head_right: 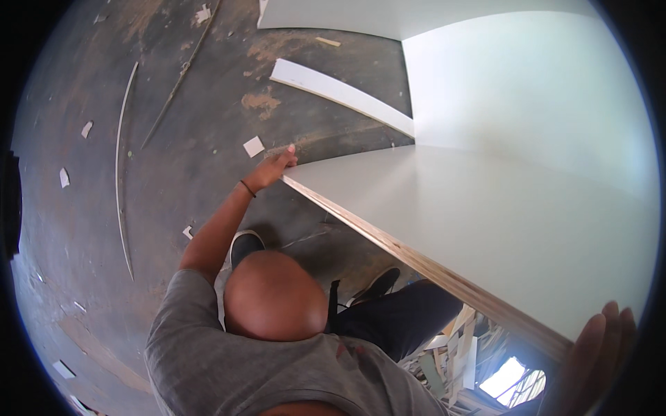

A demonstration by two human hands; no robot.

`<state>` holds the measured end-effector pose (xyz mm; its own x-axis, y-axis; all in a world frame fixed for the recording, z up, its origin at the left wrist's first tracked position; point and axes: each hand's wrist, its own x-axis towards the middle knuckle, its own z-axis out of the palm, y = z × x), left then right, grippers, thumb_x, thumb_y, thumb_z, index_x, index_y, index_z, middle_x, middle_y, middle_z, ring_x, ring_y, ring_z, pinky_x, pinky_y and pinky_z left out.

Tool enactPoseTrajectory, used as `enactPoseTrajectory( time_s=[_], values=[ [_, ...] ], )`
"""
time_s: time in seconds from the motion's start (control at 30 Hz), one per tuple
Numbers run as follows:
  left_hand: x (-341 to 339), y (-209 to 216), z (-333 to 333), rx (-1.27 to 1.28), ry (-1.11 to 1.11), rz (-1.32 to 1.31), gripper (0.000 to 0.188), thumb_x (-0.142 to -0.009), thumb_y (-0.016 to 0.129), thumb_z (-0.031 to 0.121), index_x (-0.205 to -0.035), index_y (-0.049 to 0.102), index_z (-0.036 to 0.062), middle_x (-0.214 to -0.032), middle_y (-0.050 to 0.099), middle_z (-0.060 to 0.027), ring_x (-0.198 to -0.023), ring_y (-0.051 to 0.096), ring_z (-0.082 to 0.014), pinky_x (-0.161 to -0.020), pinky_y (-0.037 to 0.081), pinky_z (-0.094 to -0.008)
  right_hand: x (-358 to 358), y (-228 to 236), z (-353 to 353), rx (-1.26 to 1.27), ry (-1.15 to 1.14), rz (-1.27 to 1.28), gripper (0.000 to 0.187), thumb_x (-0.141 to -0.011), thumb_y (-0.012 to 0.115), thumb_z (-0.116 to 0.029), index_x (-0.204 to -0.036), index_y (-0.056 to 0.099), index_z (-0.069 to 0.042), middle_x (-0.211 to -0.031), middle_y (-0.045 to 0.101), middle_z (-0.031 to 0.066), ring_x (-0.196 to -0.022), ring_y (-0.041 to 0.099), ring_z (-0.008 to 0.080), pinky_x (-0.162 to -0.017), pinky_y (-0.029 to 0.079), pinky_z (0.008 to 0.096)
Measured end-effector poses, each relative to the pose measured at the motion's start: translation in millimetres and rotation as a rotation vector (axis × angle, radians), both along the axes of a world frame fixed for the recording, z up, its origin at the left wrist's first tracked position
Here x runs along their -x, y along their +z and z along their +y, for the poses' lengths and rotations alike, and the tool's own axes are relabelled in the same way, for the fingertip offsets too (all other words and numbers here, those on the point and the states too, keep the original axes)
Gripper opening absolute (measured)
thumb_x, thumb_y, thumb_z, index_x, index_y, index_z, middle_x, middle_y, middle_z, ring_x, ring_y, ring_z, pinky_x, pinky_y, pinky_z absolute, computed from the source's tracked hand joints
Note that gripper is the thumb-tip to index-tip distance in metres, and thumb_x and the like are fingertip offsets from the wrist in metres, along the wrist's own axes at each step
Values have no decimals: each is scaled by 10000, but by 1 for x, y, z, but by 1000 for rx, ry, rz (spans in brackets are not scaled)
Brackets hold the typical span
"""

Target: The person files the edges of a white wooden cabinet and a curved wooden shelf unit using a hand file.

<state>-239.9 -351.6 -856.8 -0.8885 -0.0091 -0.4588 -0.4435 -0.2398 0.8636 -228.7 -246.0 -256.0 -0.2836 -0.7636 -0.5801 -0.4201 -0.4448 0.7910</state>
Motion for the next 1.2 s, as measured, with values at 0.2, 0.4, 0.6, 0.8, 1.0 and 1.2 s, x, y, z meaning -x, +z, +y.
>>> enactPoseTrajectory(
  time_s=[0.2, 0.4, 0.6, 0.8, 1.0, 1.2],
  values=[
    [3, 10, -10, 157, -163, -19, 906, -828, 206, 715, -1082, 549, -84, -1069, 572, -222, -1033, 513, -319, -942, 337, -342, 16, -8, 4, 34, 89, -137, 476, -864, 542, -336, -1042, 504, 103, -943, 603, 245, -907, 603, 366, -756, 545, 418],
    [10, 13, 0, 136, -94, -36, 929, -796, 206, 755, -976, 594, -70, -1055, 582, -234, -1026, 521, -325, -932, 346, -354, 18, 9, 6, 70, 159, -115, 423, -881, 517, -363, -1051, 517, 24, -961, 610, 179, -938, 583, 317, -826, 489, 426],
    [18, 44, -22, 348, -209, 65, 905, -807, 159, 747, -807, 608, -38, -889, 604, -211, -906, 554, -298, -868, 374, -376, 35, -24, 31, 376, 417, -97, 417, -897, 433, -471, -1073, 546, -110, -1009, 640, 66, -1142, 474, 261, -1027, 175, 515],
    [20, 16, -35, 238, -336, -66, 898, -791, 176, 762, -892, 613, -16, -976, 606, -139, -944, 539, -278, -864, 377, -382, 67, -52, 19, 631, 804, -399, 292, -839, 482, -445, -895, 561, -170, -990, 630, -35, -1105, 473, 176, -1037, 166, 475],
    [8, 40, -19, 211, -153, -329, 728, -798, 291, 715, -1046, 570, 90, -1052, 575, -72, -960, 520, -235, -795, 396, -458, 70, -135, 69, 895, 713, -953, 66, -735, 605, -197, -783, 610, -152, -975, 610, -27, -1048, 515, 140, -974, 345, 426],
    [-5, -14, -4, -54, 73, -452, 628, -839, 312, 622, -1249, 419, 158, -1219, 479, -75, -1090, 462, -269, -847, 371, -497, 100, -392, 220, 874, -600, -1196, 287, -747, 618, -224, -1011, 581, -119, -1050, 551, 44, -1019, 503, 234, -852, 418, 411]
  ],
)
